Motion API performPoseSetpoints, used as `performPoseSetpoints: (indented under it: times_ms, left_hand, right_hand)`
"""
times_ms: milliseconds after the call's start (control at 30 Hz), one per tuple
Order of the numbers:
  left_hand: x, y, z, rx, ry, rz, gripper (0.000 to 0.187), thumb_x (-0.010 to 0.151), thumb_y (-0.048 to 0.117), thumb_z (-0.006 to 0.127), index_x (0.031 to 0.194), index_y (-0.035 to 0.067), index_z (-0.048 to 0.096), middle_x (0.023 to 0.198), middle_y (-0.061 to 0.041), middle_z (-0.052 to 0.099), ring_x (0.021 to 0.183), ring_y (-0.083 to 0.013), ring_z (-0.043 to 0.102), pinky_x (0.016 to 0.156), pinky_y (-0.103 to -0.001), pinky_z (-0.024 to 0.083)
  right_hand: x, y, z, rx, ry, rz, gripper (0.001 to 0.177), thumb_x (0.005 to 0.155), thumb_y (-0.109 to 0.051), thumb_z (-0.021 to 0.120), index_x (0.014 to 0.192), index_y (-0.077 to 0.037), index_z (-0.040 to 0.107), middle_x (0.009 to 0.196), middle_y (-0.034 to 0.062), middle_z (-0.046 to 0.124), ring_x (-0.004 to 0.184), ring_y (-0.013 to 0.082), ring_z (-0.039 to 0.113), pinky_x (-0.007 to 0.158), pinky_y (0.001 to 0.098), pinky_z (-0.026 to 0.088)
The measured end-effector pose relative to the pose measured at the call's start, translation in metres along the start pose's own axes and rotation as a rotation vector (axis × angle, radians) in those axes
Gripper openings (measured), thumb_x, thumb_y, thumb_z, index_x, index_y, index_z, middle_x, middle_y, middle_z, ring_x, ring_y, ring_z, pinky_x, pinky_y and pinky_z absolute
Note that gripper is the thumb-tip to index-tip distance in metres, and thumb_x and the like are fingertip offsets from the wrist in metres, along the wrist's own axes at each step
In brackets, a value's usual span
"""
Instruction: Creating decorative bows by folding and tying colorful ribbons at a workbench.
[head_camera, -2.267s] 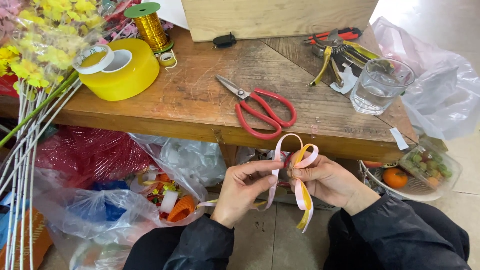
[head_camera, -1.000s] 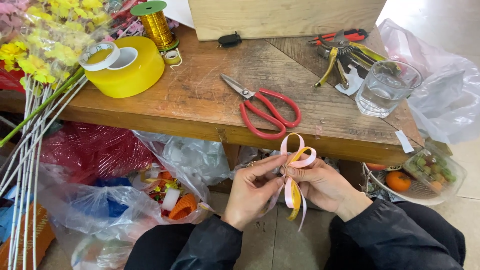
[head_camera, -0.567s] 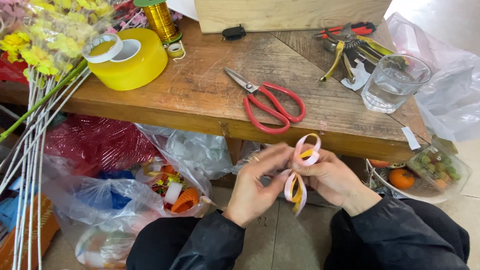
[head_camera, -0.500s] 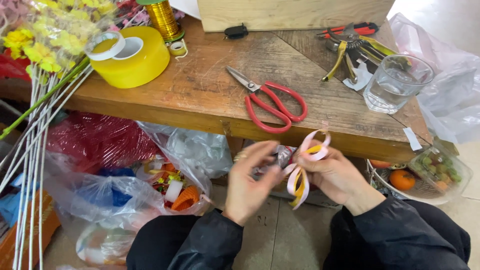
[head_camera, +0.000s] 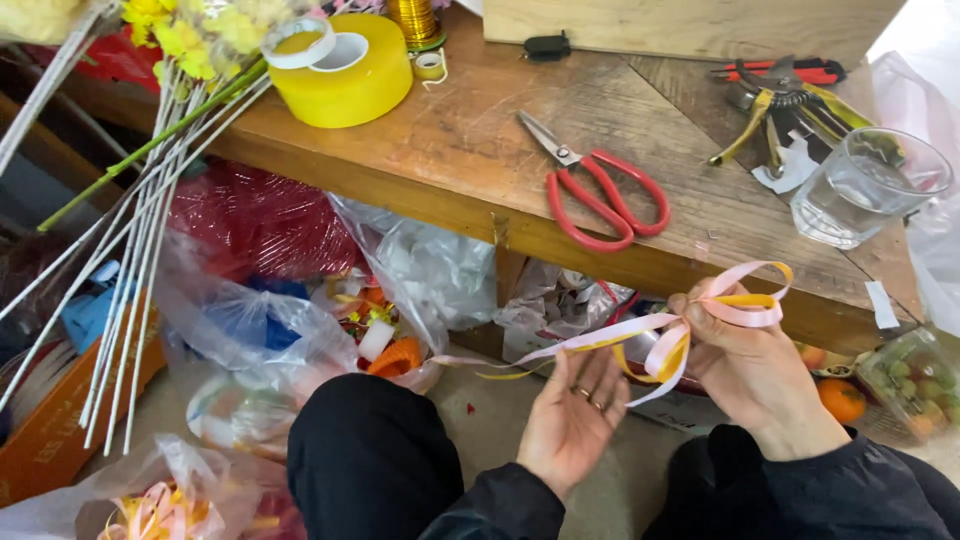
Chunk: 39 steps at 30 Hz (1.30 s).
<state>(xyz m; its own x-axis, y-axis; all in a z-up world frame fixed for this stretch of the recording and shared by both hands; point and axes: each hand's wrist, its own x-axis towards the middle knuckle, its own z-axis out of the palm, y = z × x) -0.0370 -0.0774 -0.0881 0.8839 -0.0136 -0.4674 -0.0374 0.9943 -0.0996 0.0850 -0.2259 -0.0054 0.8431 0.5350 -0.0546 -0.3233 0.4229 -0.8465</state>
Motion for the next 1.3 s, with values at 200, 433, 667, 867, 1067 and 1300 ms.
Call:
performPoseSetpoints:
  times_ms: [200,433,667,867,1067,1300]
  left_hand:
    - [0.011,0.013,-0.021,-0.074,0.047,0.060,0.024,0.098,0.022,0.071,0.114,0.004,0.071,0.123,-0.012,0.077,0.123,-0.0245,0.070,0.102,-0.040,0.059]
    - [0.020,0.027,-0.029,-0.126,0.114,0.081,0.031,0.102,0.008,0.063,0.130,-0.004,0.069,0.129,-0.022,0.074,0.119,-0.0280,0.071,0.090,-0.035,0.063]
    - [0.008,0.028,-0.016,-0.093,0.201,0.078,0.027,0.101,0.010,0.067,0.124,-0.004,0.070,0.123,-0.023,0.076,0.119,-0.0318,0.072,0.091,-0.037,0.063]
    - [0.013,0.026,-0.018,-0.016,0.294,0.071,0.020,0.099,0.003,0.070,0.118,-0.005,0.072,0.116,-0.023,0.077,0.112,-0.0328,0.074,0.087,-0.037,0.065]
    - [0.004,0.024,-0.004,0.004,0.323,0.088,0.019,0.099,-0.003,0.064,0.117,-0.010,0.068,0.116,-0.028,0.076,0.110,-0.0368,0.074,0.091,-0.040,0.064]
    - [-0.030,0.028,0.027,0.112,0.250,0.204,0.022,0.096,0.005,0.059,0.111,-0.007,0.068,0.117,-0.025,0.075,0.115,-0.0382,0.072,0.102,-0.043,0.059]
  right_hand:
    - [-0.006,-0.005,-0.010,-0.053,0.081,-0.008,0.009,0.094,-0.003,0.070,0.097,-0.011,0.068,0.095,0.0066,0.070,0.087,0.0189,0.067,0.080,0.0301,0.053]
    - [-0.015,-0.015,-0.010,-0.072,-0.013,-0.080,0.010,0.089,-0.012,0.079,0.088,-0.012,0.069,0.089,0.0008,0.068,0.089,0.0140,0.066,0.069,0.0307,0.052]
    - [-0.026,-0.021,-0.014,-0.082,-0.004,-0.038,0.012,0.088,-0.015,0.078,0.090,-0.015,0.066,0.094,0.0058,0.066,0.076,0.0194,0.067,0.053,0.0376,0.050]
    - [-0.033,-0.021,-0.015,-0.036,-0.005,-0.091,0.012,0.088,-0.007,0.077,0.094,-0.012,0.068,0.089,0.0055,0.068,0.083,0.0196,0.067,0.067,0.0342,0.053]
    - [-0.037,-0.023,-0.018,-0.096,0.021,-0.098,0.014,0.087,-0.008,0.078,0.092,-0.014,0.067,0.087,0.0062,0.064,0.081,0.0182,0.063,0.059,0.0327,0.048]
    - [-0.042,-0.025,-0.016,-0.063,0.015,-0.111,0.015,0.086,-0.007,0.078,0.094,-0.014,0.068,0.086,0.0039,0.065,0.092,0.0191,0.064,0.063,0.0345,0.049]
